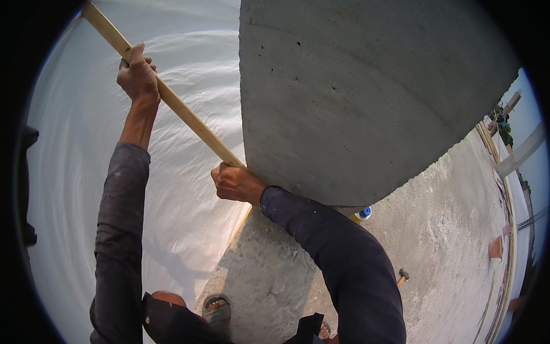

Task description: The person secures a white tarp to a bamboo pole on a rooftop using wire and a hammer. They tie the wire around the pole and tarp, then hammer nails into the concrete to fasten the assembly in place.

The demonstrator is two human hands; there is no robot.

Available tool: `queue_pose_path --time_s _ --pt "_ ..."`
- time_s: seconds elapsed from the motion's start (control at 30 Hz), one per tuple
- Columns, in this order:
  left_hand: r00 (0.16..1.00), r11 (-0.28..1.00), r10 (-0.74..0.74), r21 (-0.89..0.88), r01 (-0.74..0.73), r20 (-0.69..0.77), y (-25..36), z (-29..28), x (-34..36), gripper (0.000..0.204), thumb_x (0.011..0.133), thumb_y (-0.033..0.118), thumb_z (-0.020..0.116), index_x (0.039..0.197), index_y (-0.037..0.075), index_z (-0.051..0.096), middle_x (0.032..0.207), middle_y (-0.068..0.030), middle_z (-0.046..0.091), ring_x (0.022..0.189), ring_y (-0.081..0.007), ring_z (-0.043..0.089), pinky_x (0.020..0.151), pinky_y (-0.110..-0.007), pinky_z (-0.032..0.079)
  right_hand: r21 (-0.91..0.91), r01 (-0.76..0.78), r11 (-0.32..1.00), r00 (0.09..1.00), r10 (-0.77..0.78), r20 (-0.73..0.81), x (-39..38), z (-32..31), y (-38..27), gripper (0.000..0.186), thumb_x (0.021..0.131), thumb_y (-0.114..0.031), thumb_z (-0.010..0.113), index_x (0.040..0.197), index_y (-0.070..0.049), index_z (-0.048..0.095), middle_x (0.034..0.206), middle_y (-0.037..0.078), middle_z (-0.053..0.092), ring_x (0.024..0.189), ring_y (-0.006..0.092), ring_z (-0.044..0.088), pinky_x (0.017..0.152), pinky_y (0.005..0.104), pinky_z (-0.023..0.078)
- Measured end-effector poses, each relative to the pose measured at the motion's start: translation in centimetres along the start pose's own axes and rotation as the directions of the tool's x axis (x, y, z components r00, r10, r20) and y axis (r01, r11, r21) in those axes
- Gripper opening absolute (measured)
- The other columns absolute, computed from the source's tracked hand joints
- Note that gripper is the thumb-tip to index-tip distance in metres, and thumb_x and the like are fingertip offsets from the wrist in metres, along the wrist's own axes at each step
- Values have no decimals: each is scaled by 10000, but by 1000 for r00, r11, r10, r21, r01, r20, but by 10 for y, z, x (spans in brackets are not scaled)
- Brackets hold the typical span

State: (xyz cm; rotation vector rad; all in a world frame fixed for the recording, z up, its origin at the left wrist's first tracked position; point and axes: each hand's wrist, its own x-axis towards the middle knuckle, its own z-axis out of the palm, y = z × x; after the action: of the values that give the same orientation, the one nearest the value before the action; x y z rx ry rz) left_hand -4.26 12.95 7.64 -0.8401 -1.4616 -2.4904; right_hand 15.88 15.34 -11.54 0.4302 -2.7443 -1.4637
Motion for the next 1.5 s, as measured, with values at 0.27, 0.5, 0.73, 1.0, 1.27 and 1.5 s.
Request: queue_pose_path --time_s 0.27,0.5,0.73,1.0,1.27,1.5 --pt "956 974 -84 226 19 280 -54 -112 -53 502 1024 283 535 1399 -50 508 1190 -153 661 1103 -219 620 994 -385 479 -32 -184 982 961 173 -214 -5 10 -3 148 800 -135 703 674 -67 669 711 27 578 689 144 588 700 292 489" --pt "234 557 -821 643 525 520 -70 -193 -206 236 913 59 552 1064 -75 676 914 -124 702 779 -191 685 739 -321 573 17 -209 978 930 204 -304 -11 4 -1 243 863 -204 644 650 -89 621 686 3 548 625 118 560 664 284 467" --pt "200 434 -791 300 849 578 -82 -140 -192 515 982 69 358 1483 -22 434 1418 -151 556 1224 -271 594 1090 -461 434 140 -162 977 947 194 -257 -4 3 0 190 866 -190 630 753 -47 682 729 74 590 655 162 615 659 326 526" --pt "167 368 -737 181 912 655 -94 -129 -182 443 1004 -30 516 1438 -3 433 1266 -132 615 1123 -232 653 1003 -358 555 193 -136 972 948 184 -259 -8 5 0 196 874 -109 637 945 58 712 919 128 643 766 184 677 721 286 549" --pt "426 662 -711 329 673 560 -129 -151 -201 225 981 46 652 1189 -38 646 1049 -120 718 880 -175 701 773 -316 608 303 -84 949 907 198 -370 -1 20 -4 394 993 -192 545 1330 0 608 902 116 670 768 189 708 746 316 574" --pt "-243 249 -867 799 548 436 -96 -150 -235 286 967 80 586 1211 -57 643 889 -121 708 745 -209 715 666 -352 620 238 -139 961 933 208 -295 2 30 -10 376 985 -86 534 1323 64 606 862 158 705 763 183 738 742 304 615"
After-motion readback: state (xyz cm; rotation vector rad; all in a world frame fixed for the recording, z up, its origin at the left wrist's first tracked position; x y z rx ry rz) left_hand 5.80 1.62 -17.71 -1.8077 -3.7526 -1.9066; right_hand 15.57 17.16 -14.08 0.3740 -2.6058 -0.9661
